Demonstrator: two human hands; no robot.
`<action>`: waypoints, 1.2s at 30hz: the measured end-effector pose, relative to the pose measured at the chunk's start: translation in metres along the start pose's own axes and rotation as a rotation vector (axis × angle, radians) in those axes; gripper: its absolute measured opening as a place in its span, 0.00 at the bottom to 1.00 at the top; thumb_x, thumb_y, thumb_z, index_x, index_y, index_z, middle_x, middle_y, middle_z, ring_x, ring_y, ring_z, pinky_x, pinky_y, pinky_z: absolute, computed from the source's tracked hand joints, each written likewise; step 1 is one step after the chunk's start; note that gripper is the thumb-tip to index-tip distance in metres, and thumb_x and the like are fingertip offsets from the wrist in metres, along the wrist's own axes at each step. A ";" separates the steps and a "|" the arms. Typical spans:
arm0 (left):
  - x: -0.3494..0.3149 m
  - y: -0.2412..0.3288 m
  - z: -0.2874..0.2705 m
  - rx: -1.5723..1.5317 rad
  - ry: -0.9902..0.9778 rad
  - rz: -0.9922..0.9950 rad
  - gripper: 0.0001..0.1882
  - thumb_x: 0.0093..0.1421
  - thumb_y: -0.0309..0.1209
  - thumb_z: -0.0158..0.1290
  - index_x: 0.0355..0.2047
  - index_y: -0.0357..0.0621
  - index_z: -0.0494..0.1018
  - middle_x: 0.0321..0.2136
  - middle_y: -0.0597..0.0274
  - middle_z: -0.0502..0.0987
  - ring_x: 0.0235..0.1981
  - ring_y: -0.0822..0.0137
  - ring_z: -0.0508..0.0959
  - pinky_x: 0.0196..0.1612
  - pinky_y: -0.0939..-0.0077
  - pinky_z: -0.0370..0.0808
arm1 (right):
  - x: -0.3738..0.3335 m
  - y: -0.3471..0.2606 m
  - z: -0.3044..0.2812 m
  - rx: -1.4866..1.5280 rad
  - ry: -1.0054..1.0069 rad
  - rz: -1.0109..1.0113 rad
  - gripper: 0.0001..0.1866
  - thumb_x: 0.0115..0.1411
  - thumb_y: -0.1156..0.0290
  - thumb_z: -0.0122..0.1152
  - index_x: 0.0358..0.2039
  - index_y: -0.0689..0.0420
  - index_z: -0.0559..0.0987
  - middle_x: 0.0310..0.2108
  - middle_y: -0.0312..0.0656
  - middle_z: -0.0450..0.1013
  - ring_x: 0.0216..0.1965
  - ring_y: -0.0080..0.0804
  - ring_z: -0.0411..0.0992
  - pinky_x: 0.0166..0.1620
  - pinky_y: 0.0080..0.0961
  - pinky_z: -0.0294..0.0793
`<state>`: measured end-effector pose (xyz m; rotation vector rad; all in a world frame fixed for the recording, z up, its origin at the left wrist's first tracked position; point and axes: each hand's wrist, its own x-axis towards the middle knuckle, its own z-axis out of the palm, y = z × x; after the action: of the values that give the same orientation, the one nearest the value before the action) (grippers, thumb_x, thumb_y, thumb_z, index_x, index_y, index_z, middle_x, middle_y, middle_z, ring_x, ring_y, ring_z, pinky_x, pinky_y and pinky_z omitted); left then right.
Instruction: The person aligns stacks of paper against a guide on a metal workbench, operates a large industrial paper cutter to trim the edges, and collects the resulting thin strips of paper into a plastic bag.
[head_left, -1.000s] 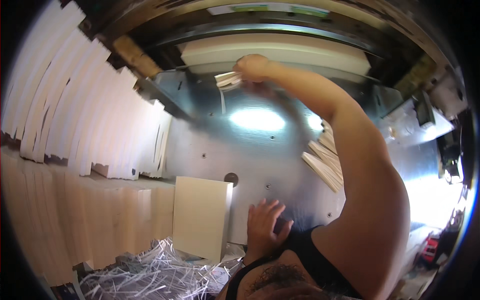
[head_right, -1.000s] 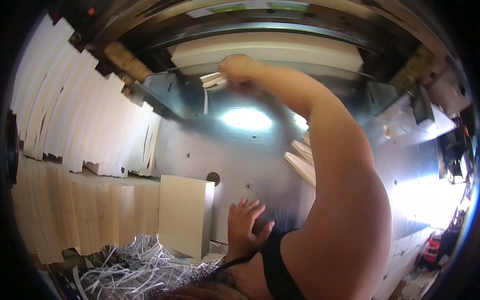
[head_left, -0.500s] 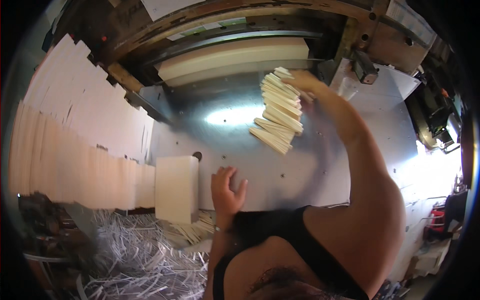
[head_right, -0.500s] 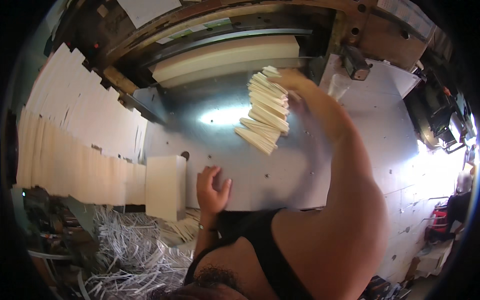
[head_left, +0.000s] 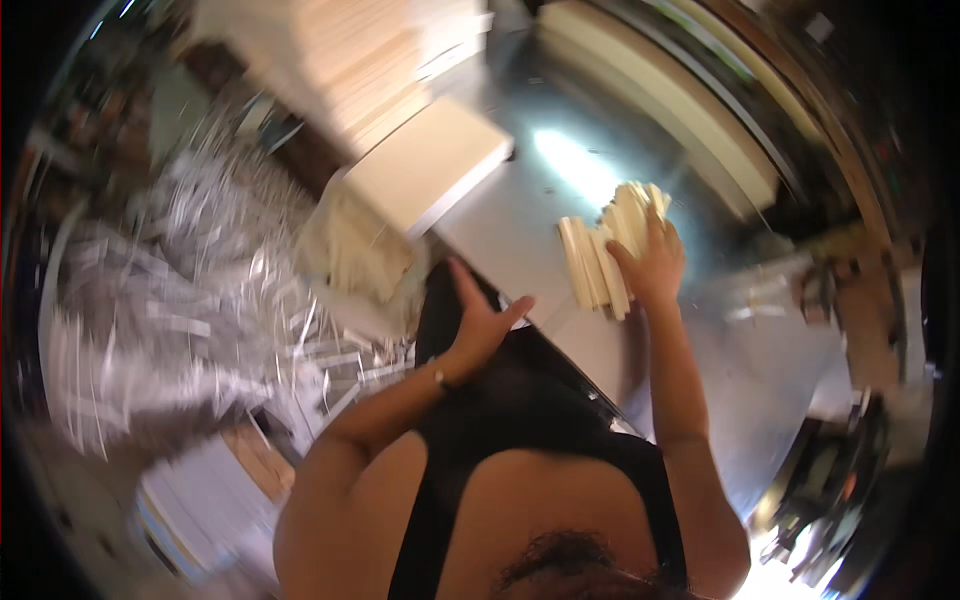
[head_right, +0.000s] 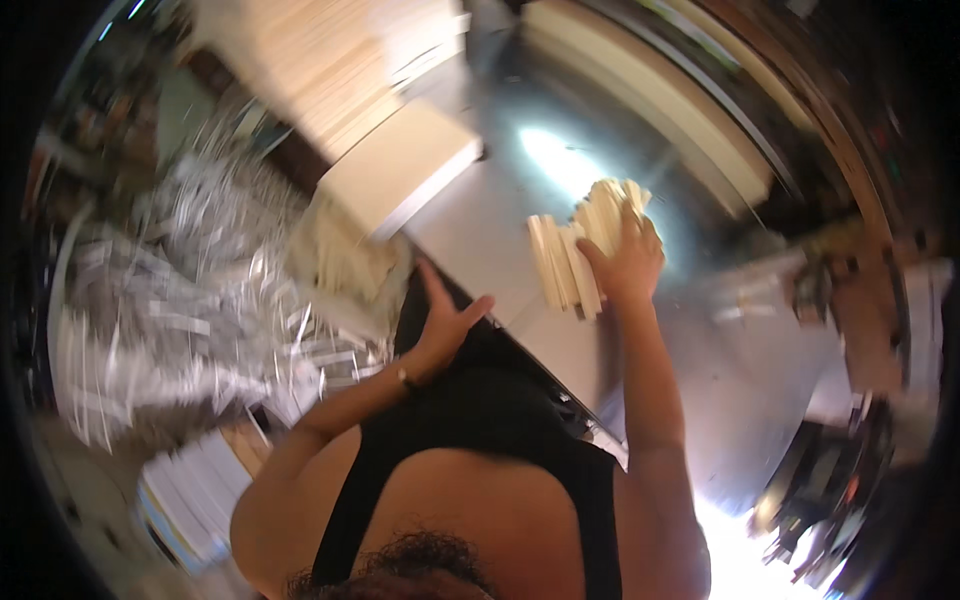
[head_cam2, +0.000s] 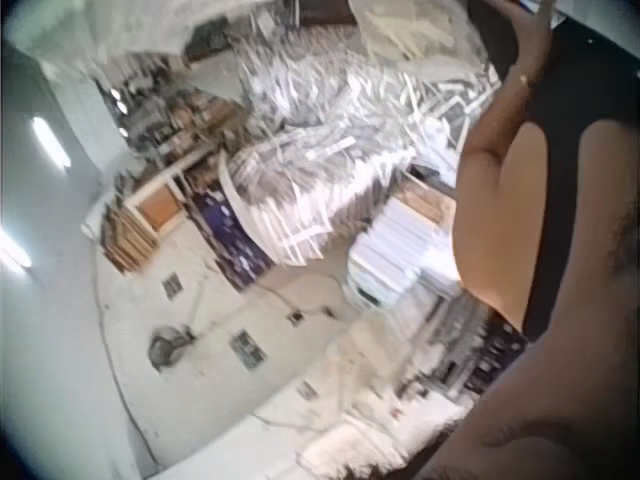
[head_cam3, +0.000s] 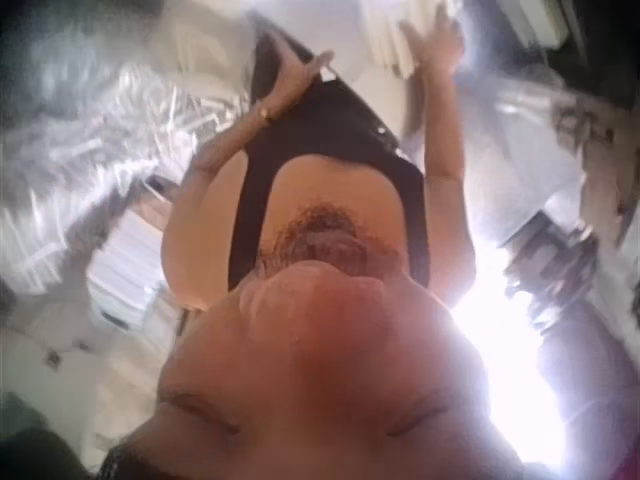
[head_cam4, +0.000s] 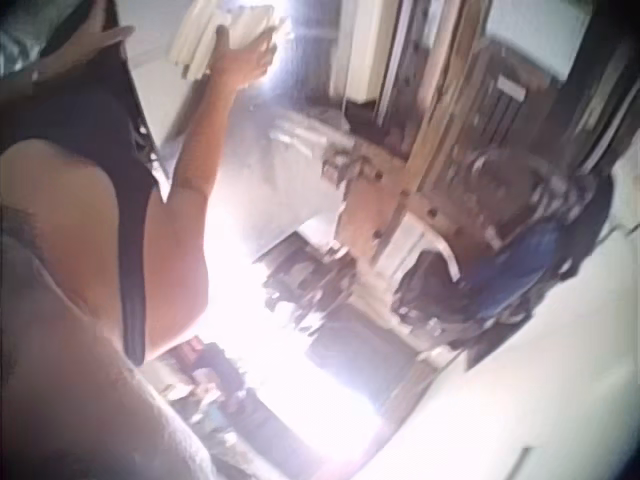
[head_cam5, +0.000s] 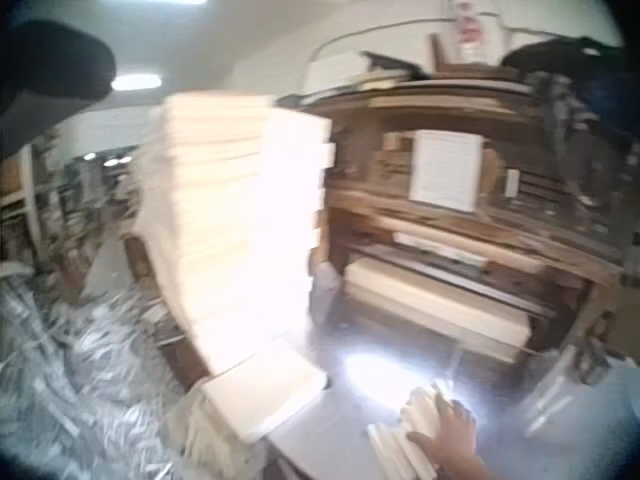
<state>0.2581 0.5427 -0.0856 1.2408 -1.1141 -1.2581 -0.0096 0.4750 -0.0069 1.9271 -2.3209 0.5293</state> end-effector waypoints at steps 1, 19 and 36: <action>0.000 0.013 0.005 -0.250 -0.060 -0.159 0.68 0.55 0.38 0.69 0.71 0.39 0.21 0.72 0.43 0.38 0.73 0.56 0.44 0.72 0.61 0.47 | -0.012 -0.009 -0.001 0.011 -0.015 -0.028 0.52 0.47 0.44 0.74 0.69 0.51 0.64 0.60 0.61 0.67 0.62 0.60 0.63 0.62 0.50 0.63; -0.041 -0.059 -0.124 -1.273 -0.095 -0.302 0.37 0.66 0.50 0.49 0.68 0.41 0.59 0.59 0.43 0.72 0.57 0.47 0.76 0.62 0.47 0.73 | -0.090 -0.212 0.008 0.587 -0.636 -1.074 0.55 0.49 0.59 0.73 0.71 0.64 0.54 0.65 0.65 0.59 0.63 0.62 0.61 0.65 0.47 0.59; 0.108 -0.168 -0.290 -1.167 -0.067 -0.323 0.28 0.68 0.45 0.52 0.58 0.35 0.71 0.50 0.47 0.80 0.48 0.55 0.83 0.54 0.58 0.80 | -0.084 -0.148 0.003 0.806 -1.116 -0.378 0.43 0.47 0.76 0.76 0.65 0.58 0.69 0.60 0.53 0.70 0.58 0.51 0.72 0.58 0.39 0.72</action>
<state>0.5427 0.4571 -0.2742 0.4637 -0.0721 -1.7915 0.1514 0.5306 -0.0014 3.7084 -2.1950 0.4281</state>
